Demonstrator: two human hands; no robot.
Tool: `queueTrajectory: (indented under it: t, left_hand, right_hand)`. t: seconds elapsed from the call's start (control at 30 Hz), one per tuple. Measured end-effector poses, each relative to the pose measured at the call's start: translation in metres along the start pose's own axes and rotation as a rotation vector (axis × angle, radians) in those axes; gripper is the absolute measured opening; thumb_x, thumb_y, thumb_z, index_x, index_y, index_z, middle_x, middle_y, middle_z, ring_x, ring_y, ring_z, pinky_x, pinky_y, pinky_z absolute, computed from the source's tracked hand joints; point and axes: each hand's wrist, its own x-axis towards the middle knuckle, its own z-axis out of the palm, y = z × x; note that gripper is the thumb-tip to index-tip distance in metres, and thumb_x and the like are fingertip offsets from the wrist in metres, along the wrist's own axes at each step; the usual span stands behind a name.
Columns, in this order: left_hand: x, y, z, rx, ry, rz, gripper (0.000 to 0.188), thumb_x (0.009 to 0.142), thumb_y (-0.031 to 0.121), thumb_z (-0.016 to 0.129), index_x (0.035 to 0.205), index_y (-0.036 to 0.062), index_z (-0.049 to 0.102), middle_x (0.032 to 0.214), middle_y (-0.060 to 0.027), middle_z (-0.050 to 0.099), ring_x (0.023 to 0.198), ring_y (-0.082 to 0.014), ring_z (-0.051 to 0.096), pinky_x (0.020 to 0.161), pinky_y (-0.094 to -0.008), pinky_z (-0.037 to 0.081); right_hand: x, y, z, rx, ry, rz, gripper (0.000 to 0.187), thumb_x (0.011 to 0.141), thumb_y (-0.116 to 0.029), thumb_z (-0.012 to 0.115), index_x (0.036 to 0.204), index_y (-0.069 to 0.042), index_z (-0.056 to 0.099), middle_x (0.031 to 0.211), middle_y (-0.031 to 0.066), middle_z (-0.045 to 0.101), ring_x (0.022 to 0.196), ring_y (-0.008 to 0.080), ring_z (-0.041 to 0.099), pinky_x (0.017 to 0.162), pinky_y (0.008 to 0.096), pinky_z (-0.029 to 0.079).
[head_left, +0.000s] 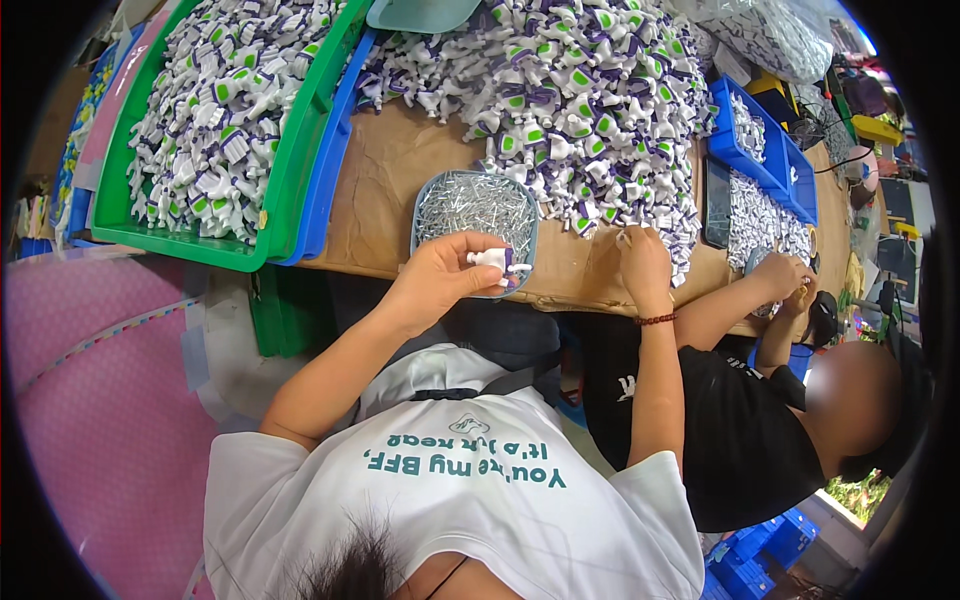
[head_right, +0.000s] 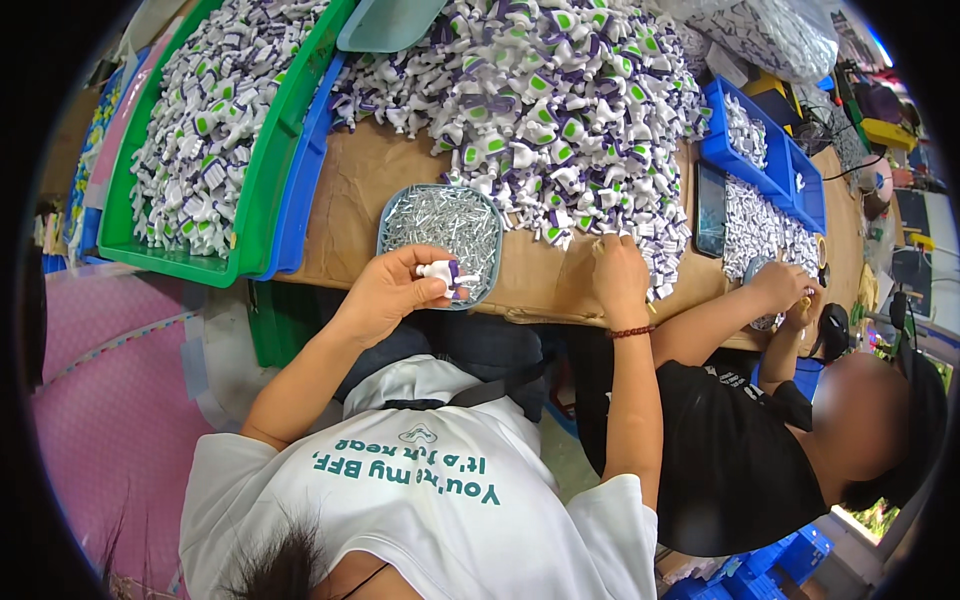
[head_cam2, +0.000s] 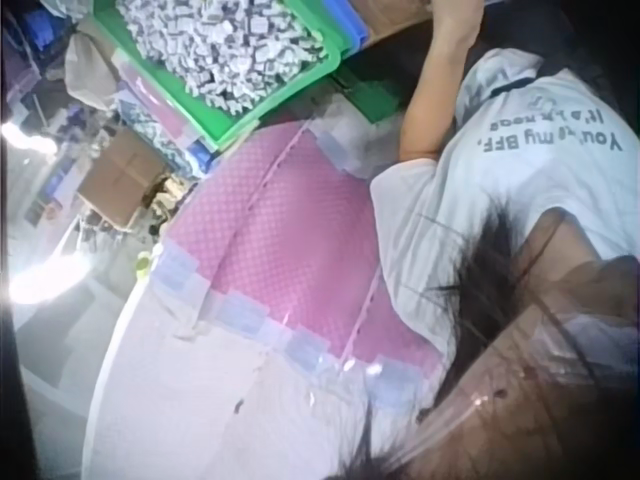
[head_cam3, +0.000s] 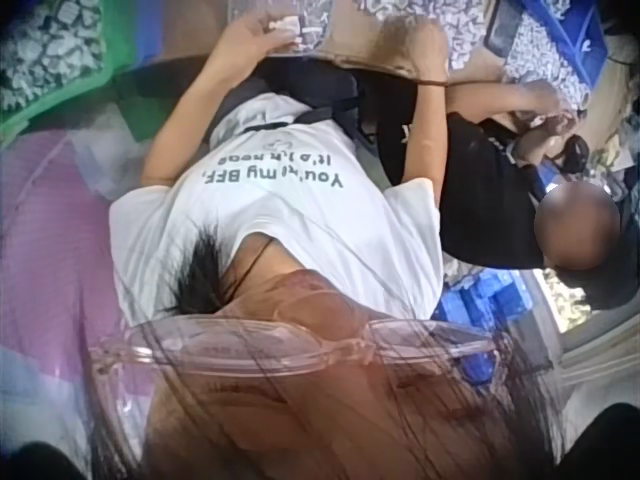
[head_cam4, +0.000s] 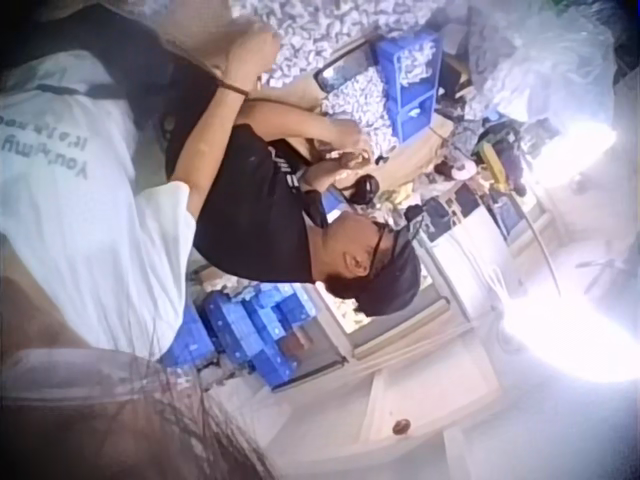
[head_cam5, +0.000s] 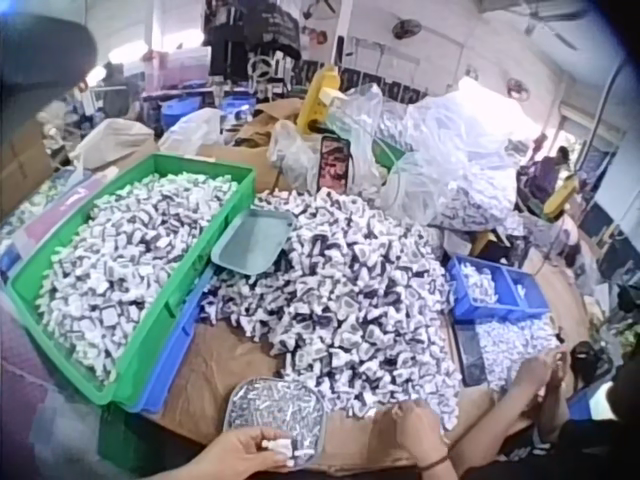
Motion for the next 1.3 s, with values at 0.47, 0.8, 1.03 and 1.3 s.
queueTrajectory:
  t: [0.47,0.8,1.03,1.3]
  left_hand:
    - [-0.003,-0.001,0.000,-0.246,0.050,-0.097,0.022,0.087,0.009,0.056,0.107,-0.0001,0.054,0.097,-0.0086,0.060,0.086,-0.0162,0.061,0.074,-0.0224,0.052]
    - [-0.008,-0.001,-0.004,-0.230,0.041,-0.099,0.022,0.088,0.011,0.055,0.107,0.0002,0.052,0.099,-0.0097,0.059,0.088,-0.0172,0.061,0.074,-0.0226,0.052]
    - [-0.008,-0.001,-0.004,-0.203,0.033,-0.100,0.023,0.088,0.011,0.055,0.107,0.0003,0.052,0.100,-0.0100,0.060,0.087,-0.0177,0.062,0.074,-0.0227,0.052]
    - [-0.008,-0.003,-0.003,-0.174,0.129,-0.093,0.022,0.087,0.011,0.057,0.106,0.0006,0.054,0.098,-0.0097,0.061,0.086,-0.0169,0.062,0.072,-0.0234,0.052]
  right_hand:
    - [-0.018,-0.118,-0.067,1.250,-0.212,0.024,0.023,0.083,-0.004,0.059,0.105,-0.002,0.060,0.086,0.0024,0.063,0.067,0.0042,0.052,0.054,0.0188,0.040]
    - [-0.027,-0.147,-0.060,1.450,-0.239,0.091,0.014,0.081,-0.002,0.062,0.094,0.003,0.061,0.076,0.0014,0.061,0.064,0.0030,0.053,0.052,0.0158,0.040]
    - [-0.029,-0.144,-0.058,1.482,-0.261,0.102,0.015,0.082,-0.003,0.062,0.095,0.002,0.061,0.077,0.0023,0.062,0.065,0.0031,0.053,0.052,0.0153,0.039]
    - [-0.031,-0.142,-0.061,1.386,-0.269,0.056,0.012,0.081,-0.003,0.063,0.092,0.001,0.063,0.078,0.0028,0.063,0.069,0.0048,0.055,0.058,0.0179,0.043]
